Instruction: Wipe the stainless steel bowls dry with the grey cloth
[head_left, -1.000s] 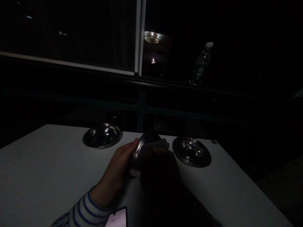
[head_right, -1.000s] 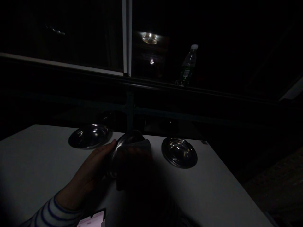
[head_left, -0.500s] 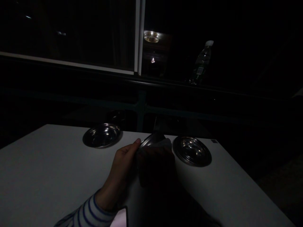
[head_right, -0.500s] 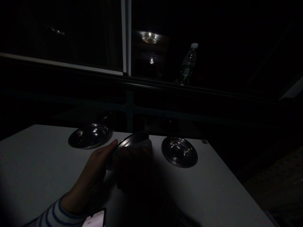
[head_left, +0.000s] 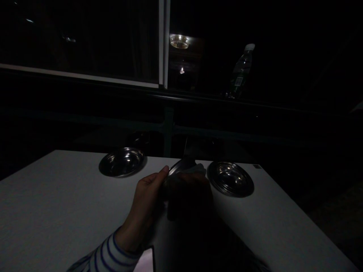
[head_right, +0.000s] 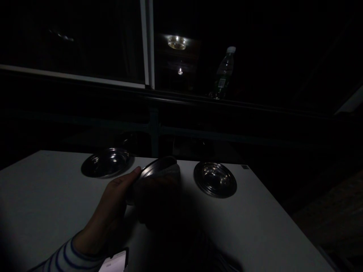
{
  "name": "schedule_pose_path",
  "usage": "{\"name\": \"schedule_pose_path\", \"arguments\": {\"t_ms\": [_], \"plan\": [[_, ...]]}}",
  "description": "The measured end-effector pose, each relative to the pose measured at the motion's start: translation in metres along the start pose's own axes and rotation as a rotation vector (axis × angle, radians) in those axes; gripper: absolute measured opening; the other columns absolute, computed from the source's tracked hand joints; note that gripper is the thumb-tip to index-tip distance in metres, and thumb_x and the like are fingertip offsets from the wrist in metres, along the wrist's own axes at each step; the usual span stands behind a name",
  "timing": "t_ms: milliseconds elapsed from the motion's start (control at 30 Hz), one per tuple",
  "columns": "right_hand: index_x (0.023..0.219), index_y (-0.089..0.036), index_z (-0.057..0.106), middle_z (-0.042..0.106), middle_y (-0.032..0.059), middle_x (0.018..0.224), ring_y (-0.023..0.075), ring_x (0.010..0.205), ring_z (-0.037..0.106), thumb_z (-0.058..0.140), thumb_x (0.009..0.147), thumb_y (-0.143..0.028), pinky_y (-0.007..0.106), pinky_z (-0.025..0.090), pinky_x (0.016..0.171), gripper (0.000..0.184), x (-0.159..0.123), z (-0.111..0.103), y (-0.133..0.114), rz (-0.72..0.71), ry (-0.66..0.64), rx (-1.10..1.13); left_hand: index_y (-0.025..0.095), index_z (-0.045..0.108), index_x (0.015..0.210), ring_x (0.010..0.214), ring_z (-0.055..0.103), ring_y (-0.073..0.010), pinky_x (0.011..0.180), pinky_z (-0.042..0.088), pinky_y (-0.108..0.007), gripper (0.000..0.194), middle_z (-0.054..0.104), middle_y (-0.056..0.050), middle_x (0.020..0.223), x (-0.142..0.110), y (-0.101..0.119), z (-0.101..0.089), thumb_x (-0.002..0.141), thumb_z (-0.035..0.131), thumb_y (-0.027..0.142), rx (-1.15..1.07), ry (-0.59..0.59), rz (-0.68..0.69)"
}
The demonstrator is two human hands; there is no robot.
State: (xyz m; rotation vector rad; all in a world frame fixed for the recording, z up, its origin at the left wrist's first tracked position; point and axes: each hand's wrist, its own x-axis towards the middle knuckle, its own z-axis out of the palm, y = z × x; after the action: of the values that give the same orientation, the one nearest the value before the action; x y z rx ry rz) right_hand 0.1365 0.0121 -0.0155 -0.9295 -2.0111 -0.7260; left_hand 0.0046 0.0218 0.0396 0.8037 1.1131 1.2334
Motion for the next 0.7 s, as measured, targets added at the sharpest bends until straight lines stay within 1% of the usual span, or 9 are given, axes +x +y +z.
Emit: {"name": "schedule_pose_path", "arguments": {"t_ms": [133, 200, 267, 333, 400, 467, 533, 633, 700], "plan": [[0.118, -0.013, 0.046, 0.058, 0.0121, 0.107, 0.0253, 0.105, 0.05, 0.054, 0.081, -0.032, 0.044, 0.04, 0.089, 0.043, 0.009, -0.01, 0.02, 0.04, 0.077, -0.024, 0.014, 0.061, 0.057, 0.042, 0.05, -0.0107, 0.042, 0.037, -0.021, 0.034, 0.059, 0.0, 0.047, -0.003, 0.0, 0.003, 0.068, 0.067, 0.045, -0.001, -0.014, -0.031], [0.119, -0.012, 0.046, 0.058, 0.0125, 0.107, 0.0254, 0.105, 0.05, 0.055, 0.081, -0.034, 0.044, 0.039, 0.089, 0.045, 0.009, -0.012, 0.02, 0.061, 0.081, -0.025, 0.014, 0.062, 0.058, 0.043, 0.052, -0.0117, 0.043, 0.038, -0.021, 0.033, 0.059, -0.001, 0.048, -0.005, 0.001, 0.004, 0.068, 0.066, 0.046, 0.002, -0.013, -0.032], [0.119, -0.014, 0.047, 0.059, 0.0104, 0.107, 0.0244, 0.103, 0.05, 0.056, 0.081, -0.039, 0.044, 0.039, 0.089, 0.046, 0.006, -0.011, 0.011, 0.078, 0.002, 0.008, 0.015, 0.059, 0.052, 0.04, 0.048, -0.01, 0.041, 0.036, -0.02, 0.035, 0.056, 0.001, 0.044, -0.005, 0.001, 0.004, 0.068, 0.066, 0.046, 0.015, 0.0, -0.011], [0.12, -0.019, 0.05, 0.06, 0.0068, 0.111, 0.0236, 0.104, 0.05, 0.055, 0.082, -0.037, 0.044, 0.037, 0.091, 0.042, 0.003, -0.009, 0.001, 0.02, -0.085, 0.02, 0.015, 0.054, 0.045, 0.036, 0.042, -0.0073, 0.038, 0.031, -0.019, 0.041, 0.049, 0.003, 0.038, -0.005, 0.001, 0.003, 0.069, 0.064, 0.047, 0.028, 0.02, 0.01], [0.119, -0.024, 0.051, 0.059, 0.0044, 0.112, 0.0235, 0.104, 0.05, 0.055, 0.082, -0.033, 0.045, 0.035, 0.091, 0.038, 0.002, -0.008, -0.005, -0.04, -0.119, 0.007, 0.016, 0.051, 0.042, 0.034, 0.037, -0.0062, 0.037, 0.029, -0.018, 0.045, 0.045, 0.004, 0.036, -0.004, 0.002, 0.001, 0.07, 0.061, 0.049, 0.048, 0.029, 0.02], [0.116, -0.024, 0.053, 0.06, 0.0047, 0.108, 0.0234, 0.1, 0.051, 0.055, 0.082, -0.036, 0.045, 0.036, 0.088, 0.036, 0.004, -0.01, 0.0, -0.028, -0.103, 0.02, 0.016, 0.05, 0.041, 0.035, 0.037, -0.0065, 0.037, 0.029, -0.019, 0.047, 0.044, 0.004, 0.037, -0.003, 0.002, 0.0, 0.071, 0.059, 0.052, 0.073, 0.031, 0.024], [0.112, -0.02, 0.054, 0.06, 0.0072, 0.103, 0.0238, 0.097, 0.052, 0.055, 0.081, -0.042, 0.044, 0.038, 0.085, 0.038, 0.007, -0.013, 0.01, 0.038, -0.046, 0.046, 0.016, 0.049, 0.041, 0.036, 0.038, -0.007, 0.038, 0.03, -0.02, 0.048, 0.044, 0.004, 0.038, -0.002, 0.002, 0.0, 0.07, 0.058, 0.054, 0.091, 0.032, 0.017], [0.111, -0.014, 0.052, 0.06, 0.0113, 0.103, 0.0253, 0.101, 0.051, 0.054, 0.081, -0.037, 0.044, 0.04, 0.087, 0.038, 0.006, -0.011, 0.019, 0.083, 0.068, 0.025, 0.017, 0.049, 0.042, 0.037, 0.04, -0.0087, 0.039, 0.033, -0.021, 0.048, 0.046, 0.003, 0.04, -0.002, 0.002, 0.001, 0.069, 0.057, 0.055, 0.133, 0.033, 0.036], [0.115, -0.015, 0.051, 0.06, 0.011, 0.105, 0.0255, 0.101, 0.051, 0.054, 0.081, -0.039, 0.045, 0.04, 0.088, 0.041, -0.003, -0.002, 0.015, 0.06, 0.033, 0.007, 0.018, 0.049, 0.041, 0.037, 0.043, -0.0105, 0.038, 0.034, -0.023, 0.049, 0.047, 0.002, 0.04, -0.002, 0.002, 0.002, 0.07, 0.055, 0.057, 0.183, 0.041, 0.104]]}}
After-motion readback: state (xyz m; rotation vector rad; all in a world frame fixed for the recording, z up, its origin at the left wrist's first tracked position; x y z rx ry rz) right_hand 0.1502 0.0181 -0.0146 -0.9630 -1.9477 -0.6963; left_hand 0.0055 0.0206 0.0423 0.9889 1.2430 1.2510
